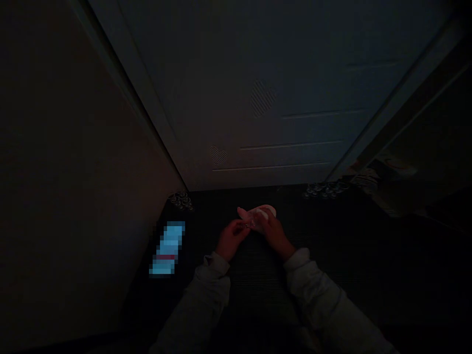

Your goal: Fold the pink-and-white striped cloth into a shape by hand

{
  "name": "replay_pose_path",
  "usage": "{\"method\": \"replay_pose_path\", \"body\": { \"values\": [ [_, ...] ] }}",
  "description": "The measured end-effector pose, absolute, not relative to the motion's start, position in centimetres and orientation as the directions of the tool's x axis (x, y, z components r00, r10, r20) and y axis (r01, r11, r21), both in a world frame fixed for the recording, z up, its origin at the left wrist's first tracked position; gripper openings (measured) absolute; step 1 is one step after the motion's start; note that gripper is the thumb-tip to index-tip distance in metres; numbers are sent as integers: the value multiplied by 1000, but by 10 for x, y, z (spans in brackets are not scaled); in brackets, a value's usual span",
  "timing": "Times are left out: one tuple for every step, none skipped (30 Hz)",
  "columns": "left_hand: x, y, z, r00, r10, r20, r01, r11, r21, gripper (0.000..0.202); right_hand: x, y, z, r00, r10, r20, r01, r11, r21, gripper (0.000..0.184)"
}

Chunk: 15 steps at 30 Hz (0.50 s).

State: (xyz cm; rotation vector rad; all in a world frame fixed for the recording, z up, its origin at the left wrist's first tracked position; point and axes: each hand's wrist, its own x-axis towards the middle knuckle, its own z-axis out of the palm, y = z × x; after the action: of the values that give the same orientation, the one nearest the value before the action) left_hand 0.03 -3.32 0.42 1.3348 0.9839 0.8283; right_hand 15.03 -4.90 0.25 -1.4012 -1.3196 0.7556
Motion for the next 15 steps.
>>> {"method": "replay_pose_path", "body": {
  "values": [
    [0,-32,4,380,920,-100,56,85,995,29,151,-49,2,205,962,181,307,113,-945,31],
    [0,-32,4,378,921,-98,51,85,995,28,151,-49,1,205,964,170,299,104,-949,31],
    [0,-31,3,376,922,-95,46,84,995,28,151,-49,1,196,967,164,297,101,-950,30],
    [0,-30,2,372,923,-94,43,84,996,28,151,-49,2,185,968,167,301,106,-948,29],
    [-1,-30,2,369,925,-96,43,86,995,28,151,-50,2,174,969,174,309,114,-944,29],
    [-1,-30,1,365,926,-98,47,86,995,28,151,-50,3,158,970,183,321,125,-939,29],
    [-1,-30,1,363,927,-97,54,83,995,28,150,-51,4,140,971,196,335,140,-932,30],
    [-1,-30,1,363,927,-94,59,78,995,27,149,-51,5,123,969,213,351,159,-923,30],
    [-1,-30,0,363,927,-90,64,72,995,27,149,-51,6,113,966,234,365,179,-914,30],
    [-1,-30,0,362,928,-85,66,65,996,27,148,-51,6,107,962,251,376,195,-906,30],
    [-1,-31,0,365,928,-81,69,60,996,27,147,-51,7,106,959,264,384,205,-900,29],
    [0,-31,0,366,927,-79,74,55,996,27,146,-52,7,109,957,270,390,209,-897,29],
    [0,-31,-1,370,926,-76,79,50,996,27,146,-52,7,117,955,271,393,206,-896,29],
    [0,-31,-1,375,924,-71,86,42,995,27,145,-52,7,126,955,267,396,199,-897,28],
    [0,-32,-1,380,923,-66,93,32,995,28,145,-52,6,135,955,263,399,191,-897,28]
  ]
}}
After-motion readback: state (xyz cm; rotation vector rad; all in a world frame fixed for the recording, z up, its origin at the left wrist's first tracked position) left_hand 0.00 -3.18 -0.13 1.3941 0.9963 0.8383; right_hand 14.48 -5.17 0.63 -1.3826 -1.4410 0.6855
